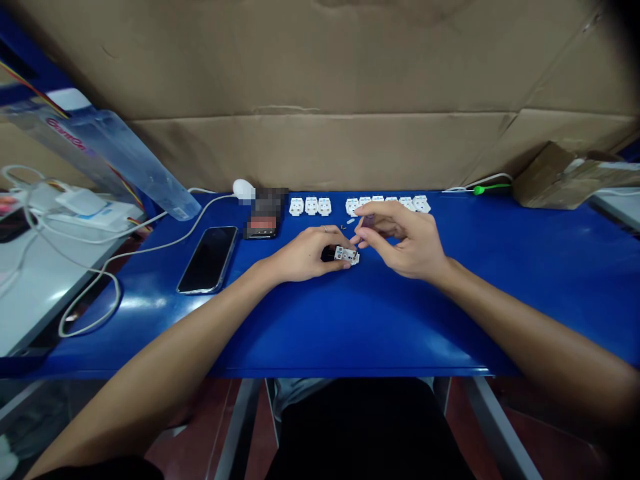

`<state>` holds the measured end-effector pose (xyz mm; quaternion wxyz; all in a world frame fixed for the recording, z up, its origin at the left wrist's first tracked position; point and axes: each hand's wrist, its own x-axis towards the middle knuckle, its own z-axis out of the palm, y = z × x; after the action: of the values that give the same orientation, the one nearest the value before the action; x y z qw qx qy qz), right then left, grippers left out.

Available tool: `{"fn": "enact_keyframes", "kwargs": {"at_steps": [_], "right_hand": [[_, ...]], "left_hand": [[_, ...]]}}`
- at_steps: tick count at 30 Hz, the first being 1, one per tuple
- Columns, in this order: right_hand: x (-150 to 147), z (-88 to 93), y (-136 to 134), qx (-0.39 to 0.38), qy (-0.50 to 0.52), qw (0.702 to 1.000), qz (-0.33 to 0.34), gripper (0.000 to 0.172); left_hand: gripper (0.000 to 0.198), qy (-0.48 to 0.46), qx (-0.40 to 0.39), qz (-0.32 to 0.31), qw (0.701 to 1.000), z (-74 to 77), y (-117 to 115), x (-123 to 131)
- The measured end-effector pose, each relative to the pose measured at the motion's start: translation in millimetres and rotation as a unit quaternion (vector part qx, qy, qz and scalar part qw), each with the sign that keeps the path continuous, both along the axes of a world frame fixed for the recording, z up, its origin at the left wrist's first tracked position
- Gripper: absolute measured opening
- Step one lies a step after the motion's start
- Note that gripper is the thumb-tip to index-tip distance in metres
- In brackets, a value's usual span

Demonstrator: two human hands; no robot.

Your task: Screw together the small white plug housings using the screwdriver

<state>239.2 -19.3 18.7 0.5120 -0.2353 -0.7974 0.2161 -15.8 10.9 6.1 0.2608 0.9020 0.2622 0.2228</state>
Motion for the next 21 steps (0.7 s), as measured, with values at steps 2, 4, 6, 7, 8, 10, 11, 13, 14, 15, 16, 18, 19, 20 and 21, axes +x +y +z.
{"fn": "enact_keyframes", "kwargs": {"at_steps": [2, 4, 6, 7, 8, 10, 11, 13, 14, 15, 16, 18, 19, 20, 21], "right_hand": [[0.6, -0.6, 0.4, -0.021, 0.000, 0.999, 0.026, 0.029], [2.6, -1.0, 1.9, -0.054, -0.002, 0.997, 0.049, 0.030], [5.1, -0.2, 4.1, -0.085, -0.009, 0.994, 0.065, 0.031], [6.3, 0.9, 5.4, -0.096, -0.016, 0.993, 0.071, 0.031], [7.5, 2.4, 6.5, -0.104, -0.026, 0.992, 0.072, 0.032], [9.5, 6.5, 8.2, -0.096, -0.054, 0.992, 0.054, 0.036], [10.4, 8.5, 8.5, -0.076, -0.068, 0.994, 0.036, 0.039], [12.2, 11.5, 7.9, -0.019, -0.091, 0.996, -0.001, 0.041], [13.2, 12.1, 7.0, 0.010, -0.095, 0.995, -0.014, 0.040], [14.3, 11.9, 6.0, 0.032, -0.095, 0.995, -0.020, 0.038], [15.7, 11.0, 4.9, 0.045, -0.091, 0.995, -0.020, 0.037], [19.0, 8.0, 2.8, 0.043, -0.088, 0.995, 0.000, 0.042], [20.8, 6.3, 1.9, 0.030, -0.091, 0.995, 0.016, 0.047], [22.5, 4.6, 1.1, 0.013, -0.097, 0.995, 0.033, 0.051], [24.0, 3.2, 0.3, -0.005, -0.100, 0.994, 0.043, 0.053]], "left_hand": [[0.025, 0.007, 0.002, -0.001, 1.000, -0.5, 0.0, 0.1], [0.025, 0.015, 0.009, -0.002, 1.000, -1.7, 0.3, -0.3], [0.028, 0.019, 0.019, -0.002, 1.000, -3.5, 0.8, -0.9], [0.029, 0.022, 0.025, -0.002, 0.999, -4.4, 1.0, -1.2], [0.030, 0.023, 0.030, -0.002, 0.999, -5.0, 1.2, -1.5], [0.029, 0.022, 0.035, -0.006, 0.999, -5.5, 1.1, -1.5], [0.027, 0.020, 0.035, -0.007, 0.999, -5.4, 0.9, -1.1], [0.023, 0.017, 0.036, -0.008, 0.999, -5.1, -0.4, 0.5], [0.022, 0.016, 0.039, -0.008, 0.999, -5.1, -1.3, 1.6], [0.022, 0.017, 0.044, -0.006, 0.999, -5.1, -2.5, 2.9], [0.022, 0.019, 0.050, -0.002, 0.999, -5.3, -3.7, 4.4], [0.022, 0.023, 0.059, 0.006, 0.998, -5.7, -6.3, 7.1], [0.023, 0.025, 0.060, 0.009, 0.998, -5.8, -7.5, 8.4], [0.023, 0.026, 0.059, 0.010, 0.998, -5.9, -8.6, 9.4], [0.023, 0.026, 0.054, 0.009, 0.998, -5.8, -9.5, 10.2]]}}
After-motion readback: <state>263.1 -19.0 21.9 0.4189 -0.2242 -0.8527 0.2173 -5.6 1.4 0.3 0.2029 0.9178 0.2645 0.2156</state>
